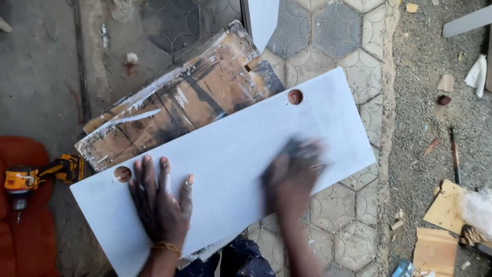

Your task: The person sands a white rectangular board using a sanding block. They hold the board steady with one hand while moving the sanding block back and forth across the surface with the other hand. The board is placed on a wooden workbench, and the person adjusts their grip and position to sand different areas of the board.

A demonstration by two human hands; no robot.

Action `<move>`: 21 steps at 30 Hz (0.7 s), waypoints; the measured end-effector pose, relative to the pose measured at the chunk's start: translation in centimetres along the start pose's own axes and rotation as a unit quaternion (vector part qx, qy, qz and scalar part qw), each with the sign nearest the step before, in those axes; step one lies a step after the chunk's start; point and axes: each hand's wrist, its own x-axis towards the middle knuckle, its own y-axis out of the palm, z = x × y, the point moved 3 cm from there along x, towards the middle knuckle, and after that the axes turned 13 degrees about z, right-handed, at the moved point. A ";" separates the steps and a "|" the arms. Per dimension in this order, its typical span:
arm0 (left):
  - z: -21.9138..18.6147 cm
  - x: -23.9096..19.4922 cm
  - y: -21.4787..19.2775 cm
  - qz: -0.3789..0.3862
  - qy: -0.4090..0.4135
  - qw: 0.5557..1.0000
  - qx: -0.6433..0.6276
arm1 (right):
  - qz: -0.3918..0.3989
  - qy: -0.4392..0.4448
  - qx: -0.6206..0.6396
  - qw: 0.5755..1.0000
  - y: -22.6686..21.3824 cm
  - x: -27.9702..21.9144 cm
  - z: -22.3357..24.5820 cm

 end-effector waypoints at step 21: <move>2.5 -1.4 -1.5 -0.082 -0.065 0.964 -0.246 | 0.005 -0.345 -0.080 0.935 5.6 -4.1 16.6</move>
